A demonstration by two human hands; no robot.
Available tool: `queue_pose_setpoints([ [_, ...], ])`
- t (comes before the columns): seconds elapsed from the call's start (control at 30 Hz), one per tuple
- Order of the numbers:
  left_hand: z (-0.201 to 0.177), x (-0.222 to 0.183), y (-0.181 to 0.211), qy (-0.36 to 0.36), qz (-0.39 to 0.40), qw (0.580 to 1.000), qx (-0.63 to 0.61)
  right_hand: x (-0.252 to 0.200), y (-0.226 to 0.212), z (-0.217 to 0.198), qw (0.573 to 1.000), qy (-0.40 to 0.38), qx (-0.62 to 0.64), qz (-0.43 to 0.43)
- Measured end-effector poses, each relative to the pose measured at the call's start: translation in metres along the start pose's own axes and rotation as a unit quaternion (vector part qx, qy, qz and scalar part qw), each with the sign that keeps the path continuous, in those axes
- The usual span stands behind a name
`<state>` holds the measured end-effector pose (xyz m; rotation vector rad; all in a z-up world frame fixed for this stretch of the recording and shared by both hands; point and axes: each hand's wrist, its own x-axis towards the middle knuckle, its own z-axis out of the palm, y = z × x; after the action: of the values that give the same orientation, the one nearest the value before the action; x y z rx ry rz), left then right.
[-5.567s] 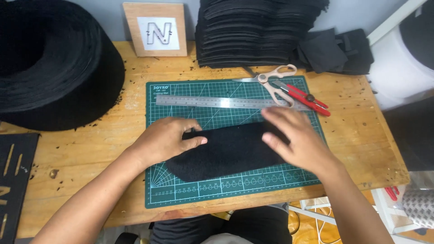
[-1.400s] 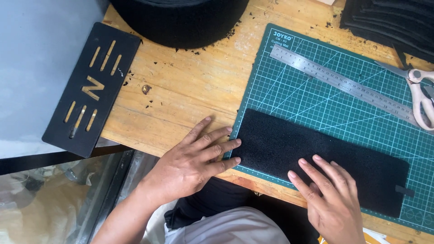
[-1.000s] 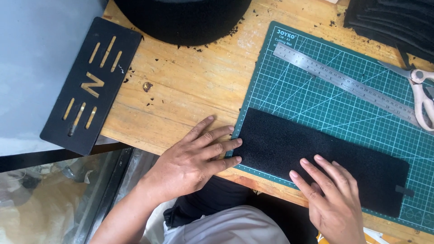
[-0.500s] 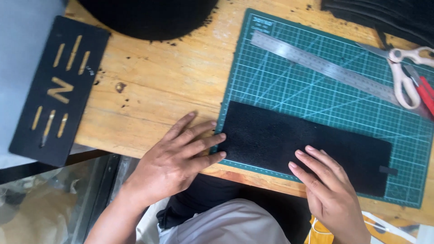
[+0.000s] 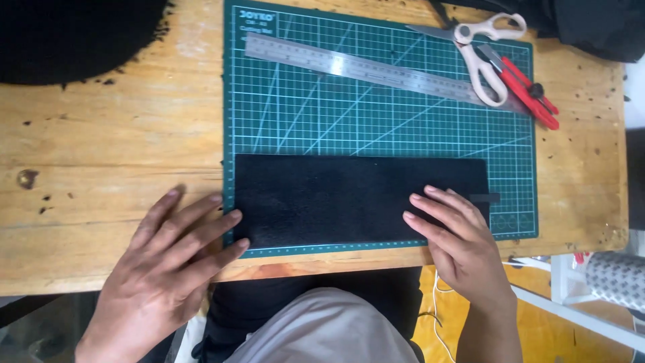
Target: Measuring, trimming with scissors, and inspecting pieces of black fabric on a cutting mat.
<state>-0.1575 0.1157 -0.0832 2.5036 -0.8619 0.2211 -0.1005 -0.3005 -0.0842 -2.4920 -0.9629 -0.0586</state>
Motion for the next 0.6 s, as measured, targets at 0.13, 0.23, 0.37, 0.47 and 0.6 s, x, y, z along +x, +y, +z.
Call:
queue_pose_setpoints([
  [0.13, 0.0025, -0.0013, -0.0023, -0.009, 0.004, 1.0, 0.006, 0.0017, -0.0001, -0.0014, 1.0, 0.006, 0.008, 0.0],
  [0.23, 0.0028, -0.0004, -0.0016, -0.014, -0.003, 1.0, 0.006, 0.0014, 0.0005, -0.0023, 1.0, -0.001, 0.014, 0.007],
  [0.37, 0.0017, 0.0003, 0.0009, -0.019, -0.015, 1.0, 0.016, -0.0003, 0.0014, -0.0009, 1.0, 0.005, 0.02, 0.007],
  [0.47, 0.0021, 0.0011, 0.0017, -0.018, -0.016, 0.999, 0.024, 0.0002, 0.0021, -0.0003, 1.0, 0.012, 0.021, 0.005],
  [0.6, 0.0001, -0.0005, 0.0002, -0.037, -0.016, 0.999, 0.026, 0.0031, 0.0008, 0.0004, 1.0, 0.02, 0.018, 0.0],
])
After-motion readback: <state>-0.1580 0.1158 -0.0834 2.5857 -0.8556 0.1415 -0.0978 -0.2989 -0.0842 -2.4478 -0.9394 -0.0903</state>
